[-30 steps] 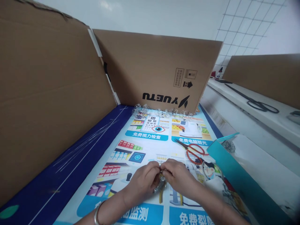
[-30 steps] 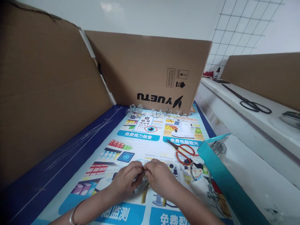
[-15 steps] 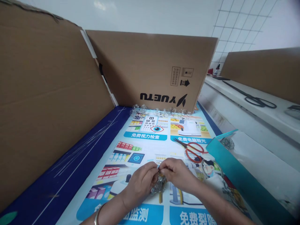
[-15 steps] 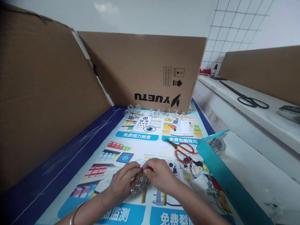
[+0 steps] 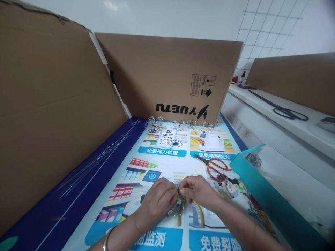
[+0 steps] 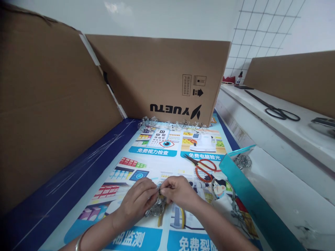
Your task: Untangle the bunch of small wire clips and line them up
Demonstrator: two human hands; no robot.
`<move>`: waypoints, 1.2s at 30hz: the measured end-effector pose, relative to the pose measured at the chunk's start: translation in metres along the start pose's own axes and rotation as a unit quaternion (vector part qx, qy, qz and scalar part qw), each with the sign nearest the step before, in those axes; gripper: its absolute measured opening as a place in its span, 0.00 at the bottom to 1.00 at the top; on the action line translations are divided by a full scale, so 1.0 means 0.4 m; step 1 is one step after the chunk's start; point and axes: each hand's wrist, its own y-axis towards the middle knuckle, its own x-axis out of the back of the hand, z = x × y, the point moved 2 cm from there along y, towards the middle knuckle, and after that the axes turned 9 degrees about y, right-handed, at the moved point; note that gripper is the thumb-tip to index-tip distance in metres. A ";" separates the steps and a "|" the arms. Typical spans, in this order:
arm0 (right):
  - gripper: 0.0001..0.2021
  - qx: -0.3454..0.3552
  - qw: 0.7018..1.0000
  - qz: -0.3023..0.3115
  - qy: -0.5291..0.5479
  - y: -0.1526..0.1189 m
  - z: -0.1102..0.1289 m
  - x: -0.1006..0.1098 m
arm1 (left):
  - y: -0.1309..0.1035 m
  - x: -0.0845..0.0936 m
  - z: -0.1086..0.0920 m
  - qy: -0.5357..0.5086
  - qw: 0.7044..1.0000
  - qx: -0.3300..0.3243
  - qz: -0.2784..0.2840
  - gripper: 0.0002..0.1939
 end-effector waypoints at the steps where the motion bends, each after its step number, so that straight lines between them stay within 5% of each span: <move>1: 0.03 -0.001 1.000 0.006 0.007 0.001 0.000 0.002 | 0.000 0.000 0.000 0.000 1.000 -0.005 0.004 0.11; 23: 0.10 -0.028 0.997 0.034 0.058 -0.003 0.009 0.002 | 0.005 0.015 0.011 -0.021 0.996 -0.053 0.063 0.06; 36: 0.02 -0.010 0.999 -0.019 0.050 0.006 -0.024 -0.012 | 0.006 0.013 0.016 -0.002 0.995 -0.069 0.066 0.07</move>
